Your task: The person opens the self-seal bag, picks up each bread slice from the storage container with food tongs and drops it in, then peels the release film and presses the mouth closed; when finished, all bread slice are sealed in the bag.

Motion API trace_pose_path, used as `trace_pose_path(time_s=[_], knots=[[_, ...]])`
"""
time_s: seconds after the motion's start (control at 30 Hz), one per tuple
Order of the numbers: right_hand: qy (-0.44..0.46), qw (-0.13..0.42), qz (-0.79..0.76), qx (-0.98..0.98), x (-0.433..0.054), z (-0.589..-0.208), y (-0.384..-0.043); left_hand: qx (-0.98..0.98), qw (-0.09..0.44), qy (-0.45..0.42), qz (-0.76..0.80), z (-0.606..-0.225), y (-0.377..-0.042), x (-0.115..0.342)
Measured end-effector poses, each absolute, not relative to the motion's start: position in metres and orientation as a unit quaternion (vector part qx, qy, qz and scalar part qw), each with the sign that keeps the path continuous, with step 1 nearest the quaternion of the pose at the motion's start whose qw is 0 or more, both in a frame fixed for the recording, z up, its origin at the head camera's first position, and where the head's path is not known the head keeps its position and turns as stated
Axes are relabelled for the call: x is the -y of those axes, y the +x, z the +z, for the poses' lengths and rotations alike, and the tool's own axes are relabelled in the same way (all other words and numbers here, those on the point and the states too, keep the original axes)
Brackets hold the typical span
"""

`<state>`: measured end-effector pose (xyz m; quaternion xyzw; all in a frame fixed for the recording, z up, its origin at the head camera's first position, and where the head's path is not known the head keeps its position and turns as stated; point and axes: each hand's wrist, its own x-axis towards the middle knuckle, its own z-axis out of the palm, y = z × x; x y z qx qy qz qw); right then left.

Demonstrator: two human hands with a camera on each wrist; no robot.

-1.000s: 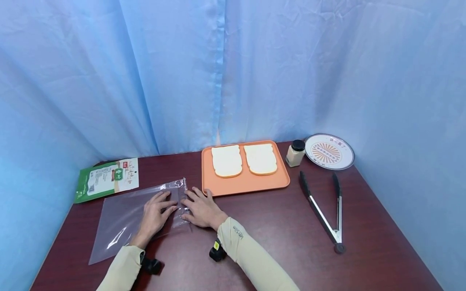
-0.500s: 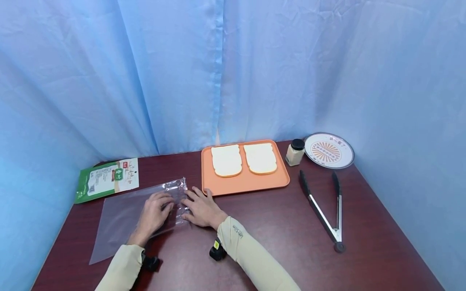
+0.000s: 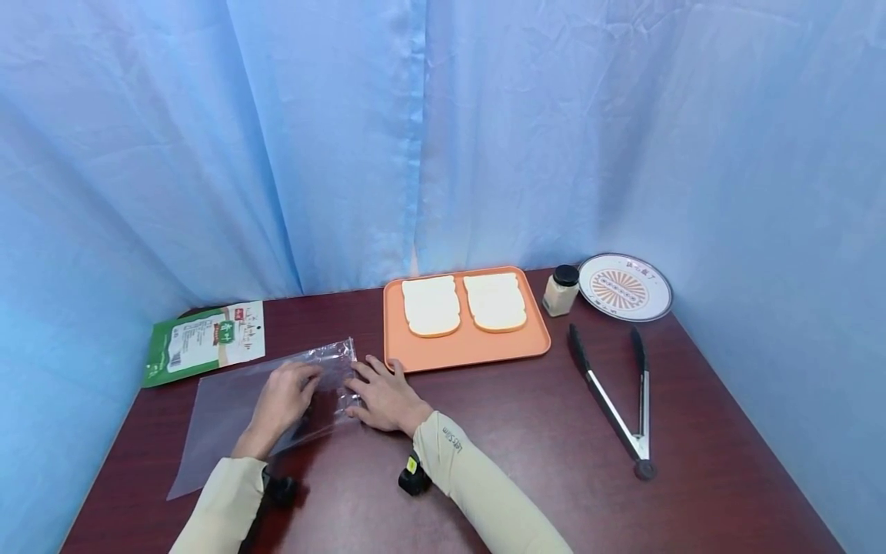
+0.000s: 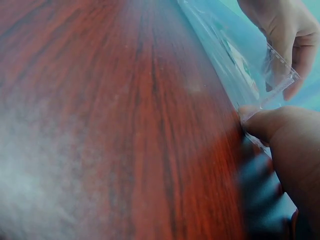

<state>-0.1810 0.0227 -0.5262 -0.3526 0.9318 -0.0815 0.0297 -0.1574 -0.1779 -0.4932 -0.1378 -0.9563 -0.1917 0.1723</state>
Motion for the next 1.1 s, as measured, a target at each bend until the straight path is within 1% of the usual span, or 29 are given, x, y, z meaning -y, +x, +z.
trace_pose_path(time_s=[0.17, 0.5, 0.8, 0.97, 1.1], knots=[[-0.352, 0.032, -0.083, -0.932, -0.023, -0.527, -0.182, 0.963, 0.141, -0.121, -0.196, -0.489, -0.160, 0.178], [-0.351, 0.037, -0.081, -0.932, -0.024, -0.527, -0.182, 0.965, 0.107, -0.110, -0.211, -0.484, -0.164, 0.178], [-0.349, 0.043, -0.077, -0.933, -0.023, -0.524, -0.180, 0.962, 0.080, -0.137, -0.224, -0.480, -0.165, 0.180], [-0.348, 0.046, -0.074, -0.933, -0.022, -0.524, -0.180, 0.962, 0.061, -0.134, -0.228, -0.476, -0.165, 0.180], [-0.348, 0.048, -0.076, -0.933, -0.023, -0.523, -0.180, 0.963, 0.057, -0.134, -0.228, -0.473, -0.165, 0.181]])
